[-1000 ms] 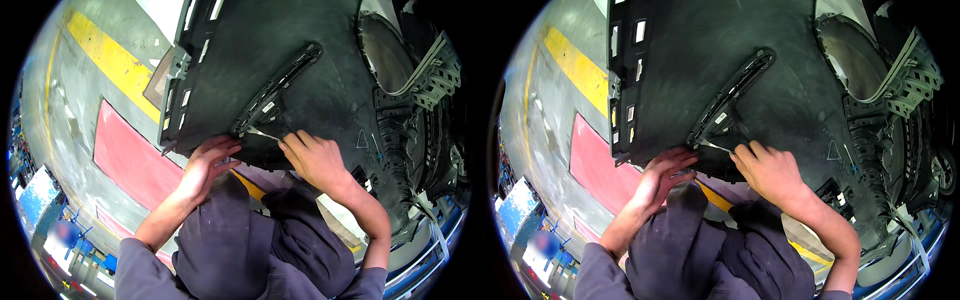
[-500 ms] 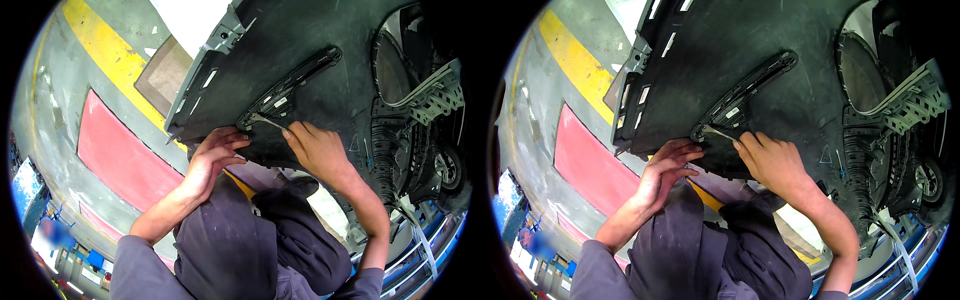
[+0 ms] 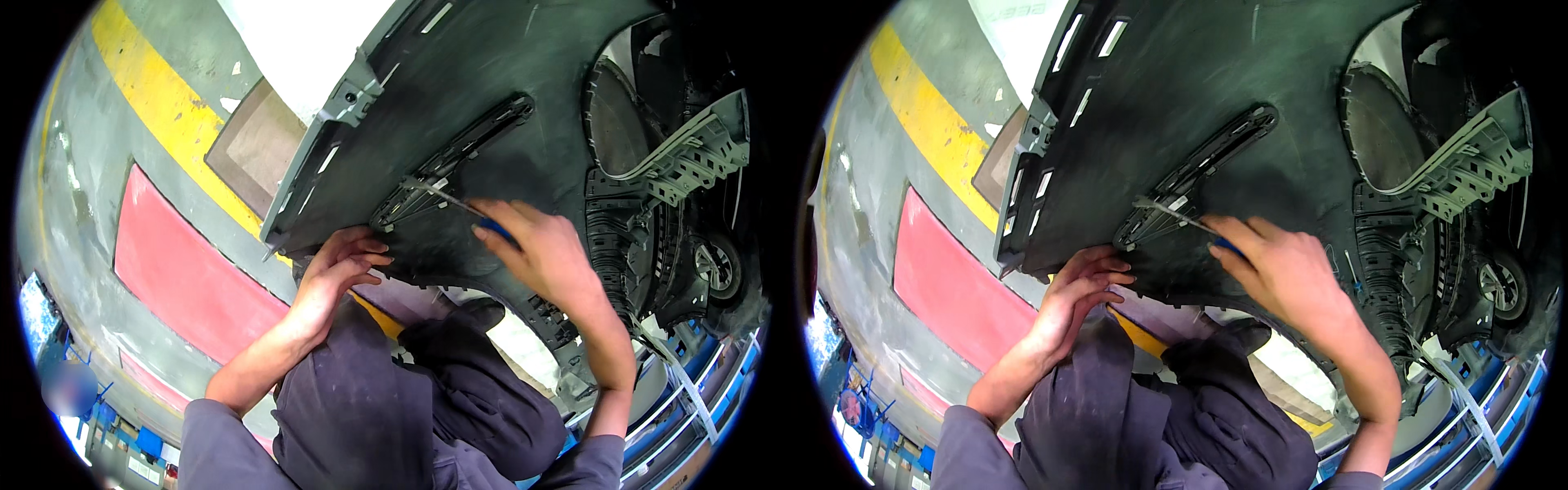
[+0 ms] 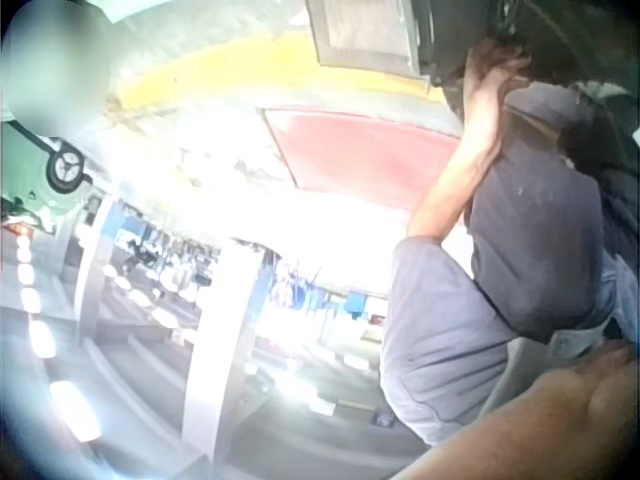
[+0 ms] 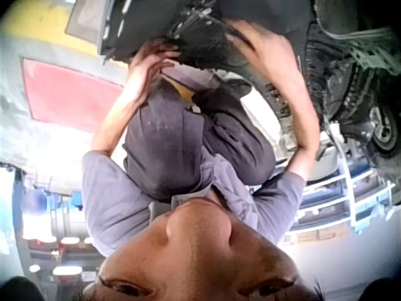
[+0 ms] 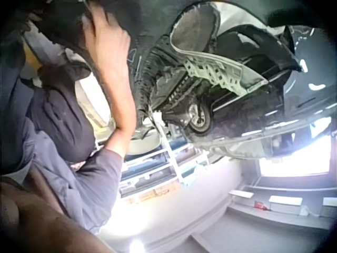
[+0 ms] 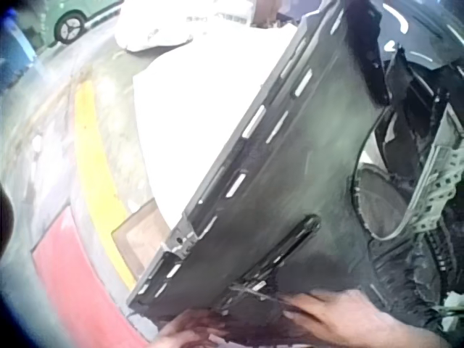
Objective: The person uses a blue-handled pry tool to remove a black plastic trim piece from a car's interior panel. They repeatedly pry along the edges to release clips, then lift and set the trim aside.
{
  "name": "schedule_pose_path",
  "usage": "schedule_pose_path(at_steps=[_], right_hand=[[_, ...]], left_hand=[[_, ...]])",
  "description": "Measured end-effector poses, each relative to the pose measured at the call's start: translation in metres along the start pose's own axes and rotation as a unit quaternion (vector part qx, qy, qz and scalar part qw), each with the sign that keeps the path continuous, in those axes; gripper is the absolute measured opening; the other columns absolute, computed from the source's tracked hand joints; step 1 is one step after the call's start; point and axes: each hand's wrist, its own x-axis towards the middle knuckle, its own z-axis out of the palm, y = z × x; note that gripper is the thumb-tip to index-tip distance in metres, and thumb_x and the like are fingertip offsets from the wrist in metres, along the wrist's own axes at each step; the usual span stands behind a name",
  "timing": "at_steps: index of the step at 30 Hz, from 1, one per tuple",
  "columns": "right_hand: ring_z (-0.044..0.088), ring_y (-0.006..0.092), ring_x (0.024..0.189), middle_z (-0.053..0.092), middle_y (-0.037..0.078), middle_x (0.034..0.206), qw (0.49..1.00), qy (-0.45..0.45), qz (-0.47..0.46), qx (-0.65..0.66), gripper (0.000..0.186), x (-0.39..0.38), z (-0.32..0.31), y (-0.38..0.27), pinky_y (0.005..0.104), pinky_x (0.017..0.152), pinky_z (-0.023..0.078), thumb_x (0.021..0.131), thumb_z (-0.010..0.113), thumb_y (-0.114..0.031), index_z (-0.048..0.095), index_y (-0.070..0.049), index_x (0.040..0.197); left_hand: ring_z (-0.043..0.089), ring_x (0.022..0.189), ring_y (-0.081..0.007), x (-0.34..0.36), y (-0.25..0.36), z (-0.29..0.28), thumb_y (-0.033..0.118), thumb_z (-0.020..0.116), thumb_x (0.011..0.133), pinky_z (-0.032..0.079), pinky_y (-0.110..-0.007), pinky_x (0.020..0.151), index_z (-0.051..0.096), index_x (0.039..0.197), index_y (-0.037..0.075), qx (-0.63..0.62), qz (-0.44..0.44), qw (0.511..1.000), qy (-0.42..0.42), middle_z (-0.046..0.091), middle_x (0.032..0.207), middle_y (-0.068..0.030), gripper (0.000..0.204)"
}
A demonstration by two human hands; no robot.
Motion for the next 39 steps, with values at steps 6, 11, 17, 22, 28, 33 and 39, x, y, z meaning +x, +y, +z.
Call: schedule_pose_path(at_steps=[6, 11, 17, 22, 28, 33, 39], right_hand=[[0.075, 0.0445, 0.085, 0.075, 0.022, 0.096, 0.992, 0.090, 0.083, 0.017, 0.038, -0.004, -0.040, 0.012, 0.0502, 0.072, 0.058, 0.105, 0.073, -0.035, 0.066, -0.005, 0.127], [0.072, 0.0442, 0.077, 0.072, 0.024, 0.088, 0.987, 0.098, 0.124, 0.018, 0.041, -0.010, -0.049, 0.036, 0.0489, 0.069, 0.056, 0.105, 0.073, -0.038, 0.067, 0.000, 0.119], [0.071, 0.0429, 0.075, 0.069, 0.022, 0.078, 0.976, 0.167, 0.137, 0.021, 0.040, -0.022, -0.043, 0.062, 0.0486, 0.067, 0.054, 0.105, 0.073, -0.039, 0.069, 0.000, 0.113], [0.059, 0.0276, 0.061, 0.054, 0.013, 0.065, 0.947, 0.212, 0.198, 0.141, 0.045, -0.013, -0.027, 0.090, 0.0421, 0.060, 0.046, 0.101, 0.079, -0.042, 0.065, 0.000, 0.090], [0.037, 0.0116, 0.066, 0.042, 0.003, 0.064, 0.902, 0.228, 0.138, 0.339, 0.054, 0.019, 0.012, 0.108, 0.0373, 0.059, 0.036, 0.103, 0.079, -0.044, 0.057, 0.001, 0.083], [0.037, 0.0061, 0.051, 0.045, -0.005, 0.066, 0.792, 0.154, 0.195, 0.557, 0.041, 0.022, 0.021, 0.097, 0.0310, 0.048, 0.033, 0.109, 0.073, -0.038, 0.057, -0.010, 0.083], [0.050, 0.0107, 0.052, 0.053, 0.000, 0.067, 0.620, 0.207, 0.096, 0.751, 0.040, 0.024, 0.064, 0.121, 0.0314, 0.049, 0.039, 0.109, 0.072, -0.036, 0.053, -0.012, 0.084]], left_hand=[[0.067, 0.130, -0.0282, 0.002, -0.003, -0.003, 0.013, 0.057, 0.104, 0.053, -0.040, 0.105, 0.047, 0.156, -0.004, 0.024, 0.006, 1.000, 0.003, 0.064, 0.143, -0.0196, 0.055], [0.068, 0.125, -0.0262, 0.003, -0.005, -0.010, 0.007, 0.058, 0.103, 0.053, -0.038, 0.106, 0.045, 0.157, -0.005, 0.138, 0.018, 0.990, -0.011, 0.066, 0.142, -0.0189, 0.056], [0.075, 0.105, -0.0438, -0.023, 0.025, 0.027, 0.028, 0.070, 0.103, 0.061, -0.046, 0.088, 0.059, 0.145, -0.004, 0.634, 0.108, 0.765, -0.027, 0.073, 0.126, -0.0271, 0.054], [0.071, 0.106, -0.0439, -0.021, 0.063, 0.081, 0.017, 0.070, 0.101, 0.059, -0.048, 0.091, 0.065, 0.140, -0.002, 0.664, 0.244, 0.701, -0.092, 0.073, 0.118, -0.0232, 0.044], [0.071, 0.103, -0.0423, -0.001, 0.110, 0.132, 0.003, 0.069, 0.097, 0.057, -0.046, 0.089, 0.071, 0.130, -0.004, 0.650, 0.356, 0.670, -0.047, 0.074, 0.116, -0.0220, 0.033], [0.070, 0.101, -0.0433, 0.034, 0.122, 0.158, 0.001, 0.065, 0.100, 0.056, -0.047, 0.086, 0.071, 0.126, 0.000, 0.700, 0.387, 0.599, 0.028, 0.072, 0.109, -0.0208, 0.027], [0.068, 0.104, -0.0400, 0.133, 0.141, 0.198, -0.004, 0.063, 0.094, 0.056, -0.048, 0.089, 0.073, 0.121, 0.001, 0.719, 0.505, 0.477, -0.022, 0.070, 0.108, -0.0161, 0.029]])
